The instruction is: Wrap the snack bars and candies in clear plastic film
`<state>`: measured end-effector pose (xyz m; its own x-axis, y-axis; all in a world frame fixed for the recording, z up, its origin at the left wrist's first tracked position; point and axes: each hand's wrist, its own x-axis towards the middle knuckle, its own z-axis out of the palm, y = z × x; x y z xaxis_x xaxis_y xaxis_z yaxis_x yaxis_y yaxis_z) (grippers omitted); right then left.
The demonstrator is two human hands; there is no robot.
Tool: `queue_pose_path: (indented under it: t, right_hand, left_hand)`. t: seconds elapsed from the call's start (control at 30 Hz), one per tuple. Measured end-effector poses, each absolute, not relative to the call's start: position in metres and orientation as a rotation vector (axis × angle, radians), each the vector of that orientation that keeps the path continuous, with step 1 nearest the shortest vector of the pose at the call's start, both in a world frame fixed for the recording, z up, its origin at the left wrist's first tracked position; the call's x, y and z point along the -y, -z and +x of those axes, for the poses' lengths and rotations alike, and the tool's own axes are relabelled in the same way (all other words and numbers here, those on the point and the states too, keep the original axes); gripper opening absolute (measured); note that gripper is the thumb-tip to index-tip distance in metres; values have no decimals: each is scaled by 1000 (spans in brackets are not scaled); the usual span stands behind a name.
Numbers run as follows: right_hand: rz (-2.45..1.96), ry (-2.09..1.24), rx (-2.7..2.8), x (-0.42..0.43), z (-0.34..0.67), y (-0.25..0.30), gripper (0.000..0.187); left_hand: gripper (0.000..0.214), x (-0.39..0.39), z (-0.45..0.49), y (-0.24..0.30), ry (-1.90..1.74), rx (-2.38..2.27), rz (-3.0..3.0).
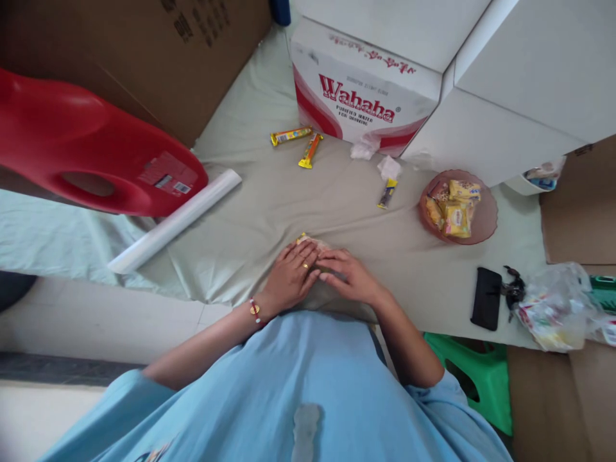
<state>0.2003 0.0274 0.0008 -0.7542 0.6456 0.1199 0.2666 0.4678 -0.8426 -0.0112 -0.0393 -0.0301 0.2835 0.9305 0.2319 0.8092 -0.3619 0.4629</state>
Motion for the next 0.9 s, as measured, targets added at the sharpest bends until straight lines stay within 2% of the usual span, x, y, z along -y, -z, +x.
queue_pose_path:
  t: [0.07,0.2,0.27,0.33,0.47,0.63,0.9]
  right_hand:
    - [-997,-1180,2125,-27,216,5,27]
    - [-1558,-803,1980,-15,234,26,39]
    - [-1644,-669,2045,-5,234,34,44]
    - [-1654,-627,2098,4,230,36,37]
    - [-1612,-738,2017,10,227,25,20]
    - [-1649,-1115,1805,-8,217,-3,25]
    - [-1656,-1055,2018,-48,145,0,14]
  left_hand:
    - [55,44,-13,31,-546,-1617,2392]
    - [56,48,-14,37,-429,-1632,2448]
    - [59,48,-14,39,-427,-1624,2445]
    - [61,47,-13,41,-427,-1616,2449]
    - [60,47,-14,41,-405,-1611,2482]
    - [60,49,-13,40,-398,-1617,2494]
    - [59,50,-7,54,-499,-1575,2500]
